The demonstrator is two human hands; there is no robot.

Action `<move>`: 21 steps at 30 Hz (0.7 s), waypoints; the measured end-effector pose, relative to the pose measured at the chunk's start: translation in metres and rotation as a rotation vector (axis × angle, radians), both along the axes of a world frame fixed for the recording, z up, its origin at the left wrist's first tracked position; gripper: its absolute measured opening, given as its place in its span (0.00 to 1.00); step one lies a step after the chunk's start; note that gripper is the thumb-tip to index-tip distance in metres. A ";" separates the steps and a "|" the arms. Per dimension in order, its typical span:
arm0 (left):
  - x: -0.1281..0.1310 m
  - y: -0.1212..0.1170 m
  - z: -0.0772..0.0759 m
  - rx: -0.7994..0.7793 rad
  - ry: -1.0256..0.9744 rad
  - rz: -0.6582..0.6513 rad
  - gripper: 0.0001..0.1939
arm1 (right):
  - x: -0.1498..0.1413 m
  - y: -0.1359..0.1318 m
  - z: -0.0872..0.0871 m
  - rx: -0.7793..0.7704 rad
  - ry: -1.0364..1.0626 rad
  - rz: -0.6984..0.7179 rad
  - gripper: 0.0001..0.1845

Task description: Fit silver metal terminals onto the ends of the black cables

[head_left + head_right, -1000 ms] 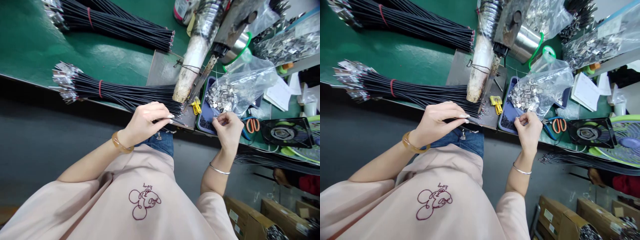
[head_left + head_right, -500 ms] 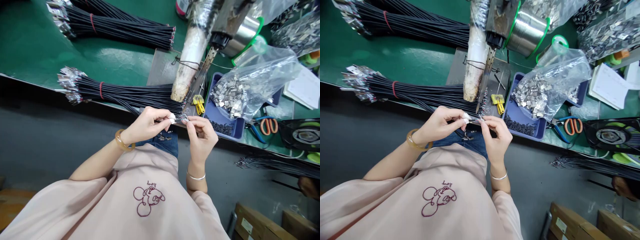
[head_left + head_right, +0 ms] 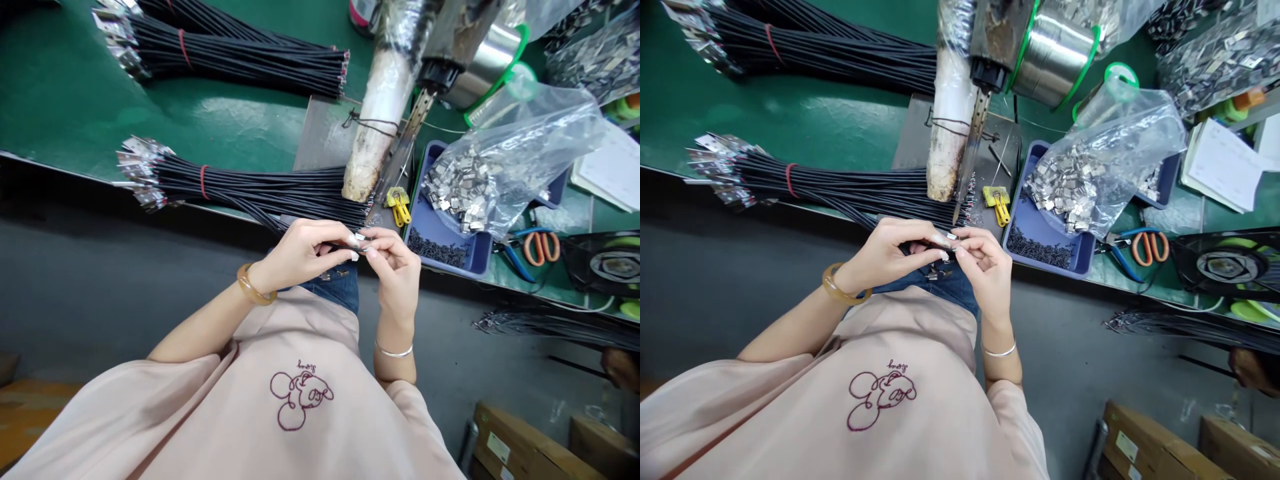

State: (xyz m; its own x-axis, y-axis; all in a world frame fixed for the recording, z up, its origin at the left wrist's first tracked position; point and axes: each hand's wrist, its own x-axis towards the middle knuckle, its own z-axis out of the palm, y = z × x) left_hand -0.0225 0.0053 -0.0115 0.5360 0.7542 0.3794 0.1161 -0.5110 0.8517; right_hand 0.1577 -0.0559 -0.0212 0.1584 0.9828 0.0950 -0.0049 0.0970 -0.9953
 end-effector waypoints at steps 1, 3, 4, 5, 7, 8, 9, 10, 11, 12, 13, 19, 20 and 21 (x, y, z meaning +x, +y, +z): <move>0.000 0.000 0.000 0.023 -0.036 -0.013 0.05 | 0.000 0.000 -0.001 -0.018 0.040 0.030 0.04; 0.001 -0.001 0.000 0.022 -0.089 -0.032 0.05 | -0.002 0.000 -0.002 -0.046 0.068 0.054 0.08; 0.000 -0.001 0.000 -0.016 -0.094 -0.033 0.05 | -0.003 -0.001 -0.002 -0.042 0.045 0.023 0.09; 0.000 -0.001 0.001 -0.079 -0.086 -0.030 0.06 | -0.005 -0.002 -0.002 -0.019 0.000 -0.042 0.08; 0.000 -0.002 0.004 -0.247 -0.063 -0.020 0.08 | -0.009 -0.004 0.000 0.076 -0.127 -0.222 0.04; 0.000 -0.002 0.005 -0.332 -0.070 -0.017 0.09 | -0.010 -0.005 0.001 0.134 -0.194 -0.301 0.03; 0.000 -0.002 0.006 -0.408 -0.090 -0.020 0.08 | -0.011 -0.006 0.001 0.190 -0.265 -0.357 0.04; 0.001 -0.001 0.007 -0.469 -0.121 -0.021 0.08 | -0.011 -0.006 0.002 0.240 -0.343 -0.387 0.04; 0.003 -0.001 0.007 -0.513 -0.154 -0.017 0.07 | -0.011 -0.007 0.003 0.286 -0.425 -0.399 0.04; 0.004 0.000 0.008 -0.542 -0.182 -0.006 0.07 | -0.011 -0.007 0.004 0.333 -0.506 -0.403 0.05; 0.006 0.000 0.008 -0.557 -0.199 0.009 0.07 | -0.010 -0.008 0.005 0.386 -0.584 -0.405 0.06; 0.016 -0.001 0.007 -0.515 -0.191 0.022 0.03 | -0.011 -0.007 0.007 0.602 -0.798 -0.335 0.13; 0.017 -0.002 0.007 -0.517 -0.193 0.022 0.04 | -0.011 -0.007 0.006 0.580 -0.775 -0.329 0.13; 0.018 -0.002 0.007 -0.525 -0.197 0.021 0.04 | -0.011 -0.006 0.004 0.542 -0.727 -0.327 0.11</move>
